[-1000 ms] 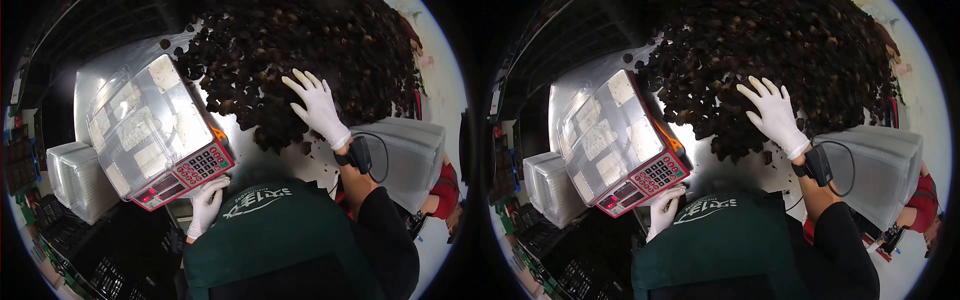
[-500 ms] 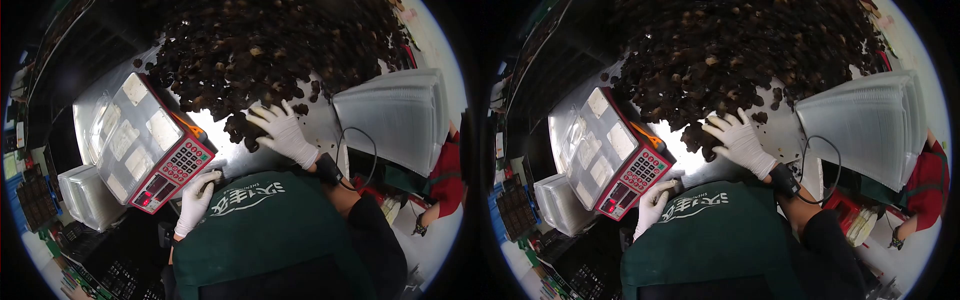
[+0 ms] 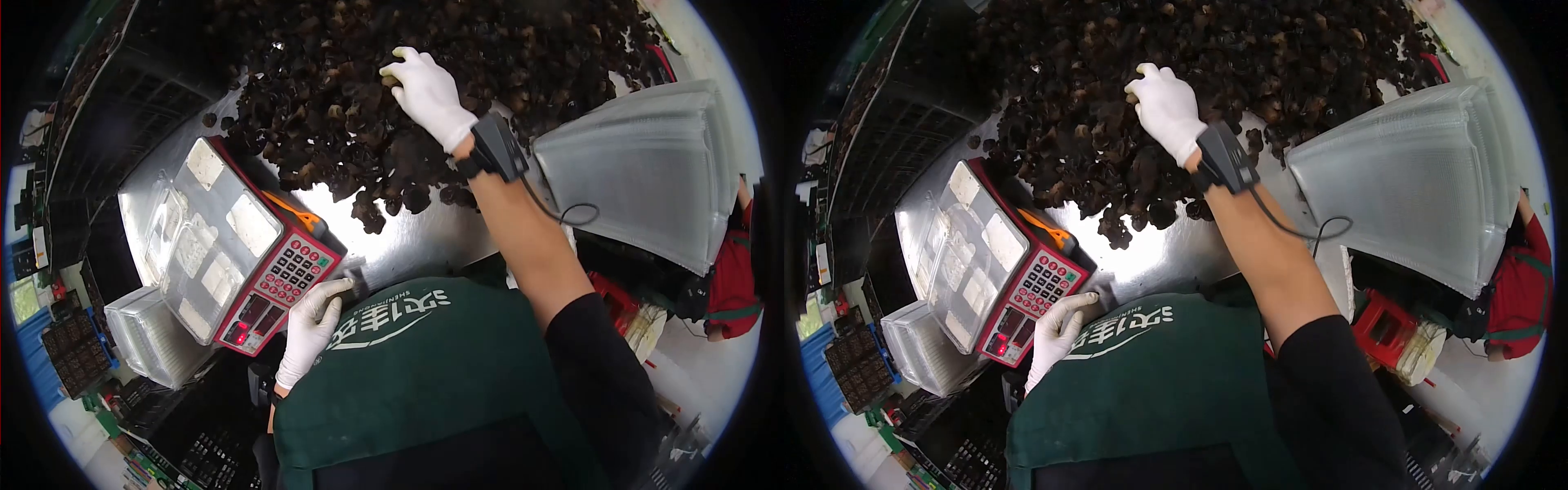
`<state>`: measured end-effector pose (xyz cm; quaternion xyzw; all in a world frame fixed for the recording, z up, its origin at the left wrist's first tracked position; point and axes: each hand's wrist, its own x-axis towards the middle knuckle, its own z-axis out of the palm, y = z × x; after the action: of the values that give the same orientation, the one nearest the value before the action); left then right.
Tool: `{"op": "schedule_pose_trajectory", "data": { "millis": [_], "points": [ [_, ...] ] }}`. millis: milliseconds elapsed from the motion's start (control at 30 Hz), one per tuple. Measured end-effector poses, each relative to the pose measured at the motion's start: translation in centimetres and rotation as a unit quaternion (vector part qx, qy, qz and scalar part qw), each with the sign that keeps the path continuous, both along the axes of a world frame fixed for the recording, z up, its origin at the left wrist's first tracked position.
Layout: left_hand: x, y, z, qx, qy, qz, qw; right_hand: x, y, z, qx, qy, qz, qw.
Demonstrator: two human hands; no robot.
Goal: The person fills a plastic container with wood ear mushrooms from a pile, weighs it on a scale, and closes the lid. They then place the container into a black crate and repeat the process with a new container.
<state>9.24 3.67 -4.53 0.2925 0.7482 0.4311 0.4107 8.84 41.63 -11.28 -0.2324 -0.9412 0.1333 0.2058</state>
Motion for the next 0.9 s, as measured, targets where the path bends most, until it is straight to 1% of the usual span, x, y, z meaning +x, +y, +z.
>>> {"op": "schedule_pose_trajectory", "data": {
  "millis": [67,133,200,267,300,367,400,433,467,533,600,633,667,733,800,833,867,900],
  "points": [
    [-0.1,0.0,0.1,0.0,-0.007,0.02,1.0,-0.3,1.3,0.6,-0.105,-0.063,-0.016,0.992],
    [-0.4,-0.1,0.2,-0.002,0.002,0.027,1.0,0.8,3.1,0.3,-0.16,0.031,-0.004,0.987],
    [-0.7,-0.1,0.2,0.006,-0.015,0.034,0.999,3.2,4.1,0.9,-0.232,0.062,-0.044,0.97],
    [-0.7,-0.1,-0.1,0.01,-0.044,0.048,0.998,5.5,4.5,1.2,-0.268,0.069,-0.066,0.959],
    [-0.7,0.0,-0.1,0.003,-0.062,0.05,0.997,6.6,4.4,2.4,-0.288,-0.026,-0.088,0.953],
    [-0.9,0.2,-0.5,0.006,-0.069,0.041,0.997,8.4,4.2,0.9,-0.147,-0.012,-0.062,0.987],
    [-0.9,0.3,-0.7,0.007,-0.073,0.036,0.997,9.1,3.9,0.5,-0.076,-0.004,-0.048,0.996],
    [-0.9,0.4,-0.6,0.006,-0.069,0.032,0.997,9.2,2.2,1.9,-0.136,-0.003,-0.059,0.989],
    [-1.0,0.7,-0.5,0.005,-0.064,0.029,0.998,9.0,1.2,1.7,-0.122,0.026,-0.039,0.991],
    [-1.1,0.8,-0.5,0.003,-0.051,0.017,0.999,8.2,-2.1,1.6,-0.129,0.023,0.019,0.991],
    [-1.3,0.7,-0.5,0.006,-0.031,-0.002,1.0,8.2,-5.6,1.2,-0.083,-0.018,0.105,0.991],
    [-1.4,0.6,-0.6,0.005,-0.026,-0.009,1.0,8.6,-7.4,1.8,-0.043,-0.087,0.106,0.99],
    [-1.4,0.6,-0.5,0.004,-0.032,-0.003,0.999,8.9,-8.6,1.5,-0.024,-0.091,0.116,0.989],
    [-1.3,0.5,0.1,0.004,-0.046,0.012,0.999,9.8,-8.9,-0.2,-0.039,-0.029,0.11,0.993],
    [-1.4,-0.1,0.6,-0.004,-0.094,0.03,0.995,9.9,-7.7,-0.9,-0.089,0.061,0.078,0.991],
    [-1.4,-0.4,1.0,-0.008,-0.117,0.042,0.992,9.4,-7.2,-0.5,-0.066,0.116,0.059,0.989],
    [-1.3,-0.7,1.7,-0.017,-0.139,0.064,0.988,8.8,-6.4,-1.7,-0.075,0.158,0.046,0.983],
    [-1.3,-0.9,2.8,-0.026,-0.162,0.086,0.983,8.2,-6.2,-1.0,-0.101,0.133,0.053,0.985]
  ]
}}
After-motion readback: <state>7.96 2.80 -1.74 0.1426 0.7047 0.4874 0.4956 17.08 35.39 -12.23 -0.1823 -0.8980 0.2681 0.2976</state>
